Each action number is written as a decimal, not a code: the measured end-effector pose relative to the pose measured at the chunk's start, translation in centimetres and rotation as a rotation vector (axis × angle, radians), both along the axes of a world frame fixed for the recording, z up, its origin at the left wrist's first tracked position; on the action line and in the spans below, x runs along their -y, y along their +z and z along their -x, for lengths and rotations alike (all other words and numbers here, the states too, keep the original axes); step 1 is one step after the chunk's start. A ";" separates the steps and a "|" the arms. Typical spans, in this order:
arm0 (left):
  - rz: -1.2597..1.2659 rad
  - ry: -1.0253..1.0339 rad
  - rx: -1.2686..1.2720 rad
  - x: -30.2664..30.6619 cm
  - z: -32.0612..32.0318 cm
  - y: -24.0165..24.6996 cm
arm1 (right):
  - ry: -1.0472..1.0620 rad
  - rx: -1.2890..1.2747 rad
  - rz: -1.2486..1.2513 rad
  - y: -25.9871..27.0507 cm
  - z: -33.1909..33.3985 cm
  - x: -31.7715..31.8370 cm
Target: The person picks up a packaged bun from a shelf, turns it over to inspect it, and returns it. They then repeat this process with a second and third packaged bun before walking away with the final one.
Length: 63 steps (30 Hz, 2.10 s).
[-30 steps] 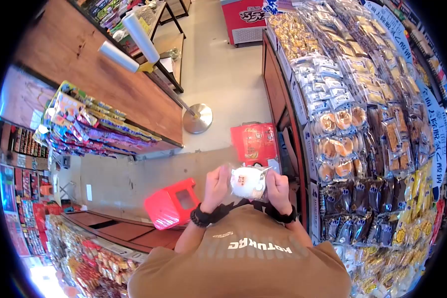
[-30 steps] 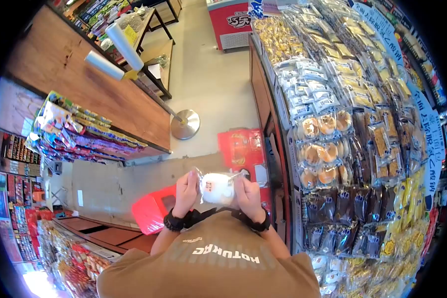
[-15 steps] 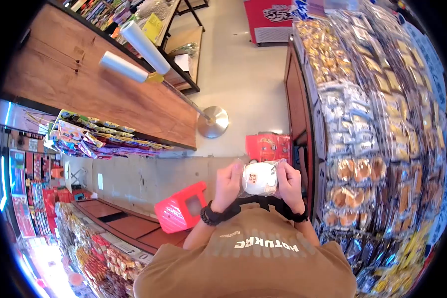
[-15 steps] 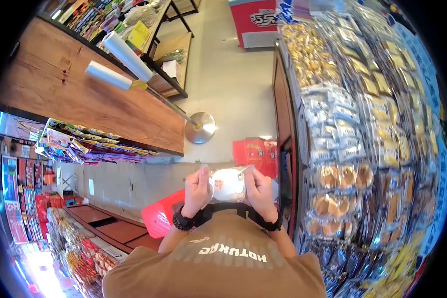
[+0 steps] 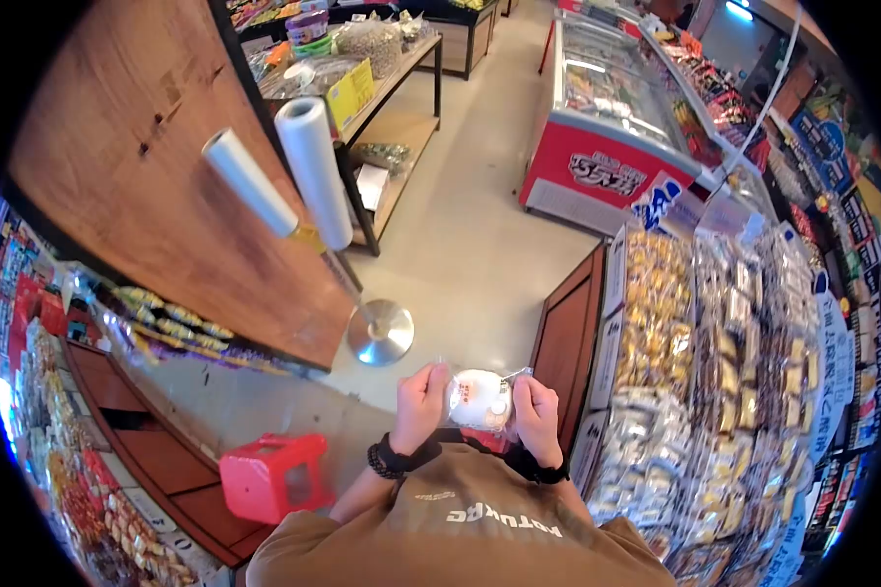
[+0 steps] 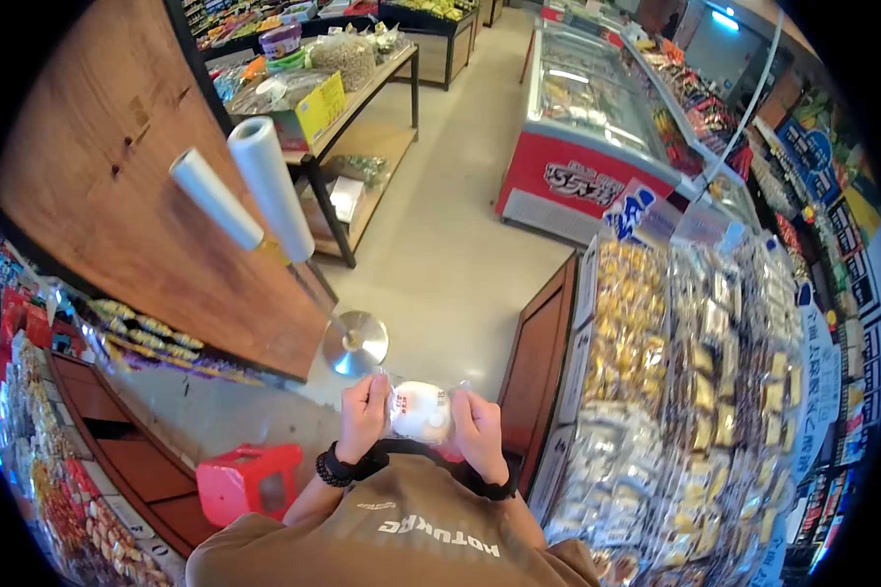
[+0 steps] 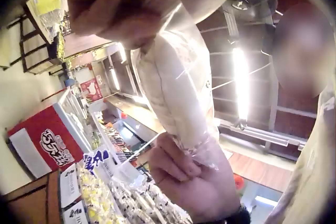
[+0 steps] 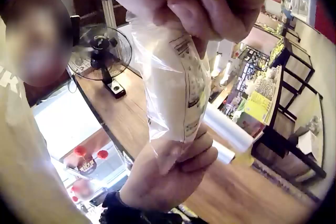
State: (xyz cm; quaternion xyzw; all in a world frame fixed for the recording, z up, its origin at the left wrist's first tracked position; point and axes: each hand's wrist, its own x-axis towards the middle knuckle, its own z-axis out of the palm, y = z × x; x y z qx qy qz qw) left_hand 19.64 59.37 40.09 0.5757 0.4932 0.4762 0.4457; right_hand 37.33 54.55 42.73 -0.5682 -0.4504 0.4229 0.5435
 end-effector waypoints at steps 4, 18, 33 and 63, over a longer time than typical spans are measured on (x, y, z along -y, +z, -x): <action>-0.063 -0.023 0.005 -7.7 -3.1 1.0 | -0.042 -0.032 0.023 0.8 -2.6 -6.5; -0.031 -0.257 -0.033 -26.6 -15.2 -1.6 | -0.229 -0.082 0.063 -4.0 -14.2 -22.4; 0.055 -0.306 -0.005 -52.2 -32.5 1.5 | -0.214 -0.054 -0.069 -1.7 -32.9 -50.0; 0.243 -0.828 -0.016 -90.5 -61.6 -5.3 | -0.698 -0.464 0.139 -8.7 -51.6 -76.5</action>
